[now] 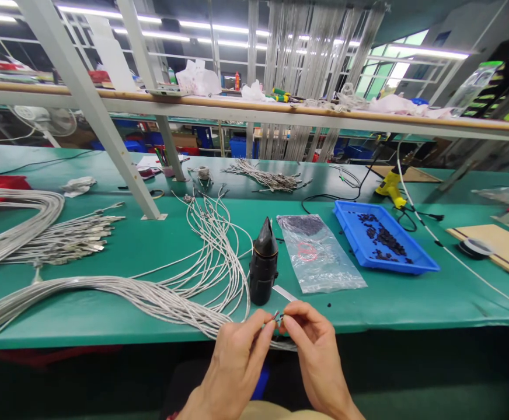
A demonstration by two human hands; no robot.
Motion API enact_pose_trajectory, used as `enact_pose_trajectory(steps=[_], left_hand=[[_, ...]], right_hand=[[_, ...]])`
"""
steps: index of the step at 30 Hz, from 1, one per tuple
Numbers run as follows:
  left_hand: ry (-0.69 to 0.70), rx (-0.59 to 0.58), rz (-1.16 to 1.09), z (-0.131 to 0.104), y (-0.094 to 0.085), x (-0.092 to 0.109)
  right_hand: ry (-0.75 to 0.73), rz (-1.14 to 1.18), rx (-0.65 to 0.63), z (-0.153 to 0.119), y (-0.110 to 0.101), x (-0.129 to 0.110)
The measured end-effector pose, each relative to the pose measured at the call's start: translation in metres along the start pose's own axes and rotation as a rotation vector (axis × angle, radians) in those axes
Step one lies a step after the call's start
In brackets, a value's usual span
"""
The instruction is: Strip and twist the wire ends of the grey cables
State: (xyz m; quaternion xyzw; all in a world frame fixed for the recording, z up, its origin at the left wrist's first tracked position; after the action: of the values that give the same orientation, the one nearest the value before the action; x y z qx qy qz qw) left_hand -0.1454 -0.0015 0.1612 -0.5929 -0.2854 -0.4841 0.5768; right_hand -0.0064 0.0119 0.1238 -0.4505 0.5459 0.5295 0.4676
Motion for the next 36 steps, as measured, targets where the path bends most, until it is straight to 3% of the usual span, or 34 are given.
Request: enact_pose_trajectory(steps=[7, 11, 27, 36], left_hand=[[0.099, -0.02, 0.247, 0.0017, 0.0017, -0.0039], [0.152, 0.015, 0.209, 0.002, 0.0009, -0.0001], [0.104, -0.01, 0.127, 0.0003, 0.0036, 0.0], [0.133, 0.004, 0.192, -0.0015, 0.0034, 0.002]], right_hand=[[0.0, -0.036, -0.021, 0.0002, 0.003, 0.0], [0.002, -0.03, -0.008, -0.0001, 0.0026, 0.0009], [-0.028, -0.008, -0.004, -0.0005, 0.0003, -0.0005], [-0.041, 0.001, 0.004, -0.0012, -0.0008, 0.0023]])
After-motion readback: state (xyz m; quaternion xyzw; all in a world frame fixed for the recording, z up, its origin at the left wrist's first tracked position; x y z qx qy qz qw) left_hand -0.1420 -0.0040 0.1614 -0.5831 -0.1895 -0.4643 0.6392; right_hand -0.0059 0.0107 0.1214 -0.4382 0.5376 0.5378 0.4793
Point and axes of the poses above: each hand's wrist, its own z-axis towards the middle knuckle, its own y-axis out of the palm, x = y × z, the point moved 3 cm from there along z, towards the middle knuckle, and after that the axes turned 12 degrees about -z, right-handed, at the moved point
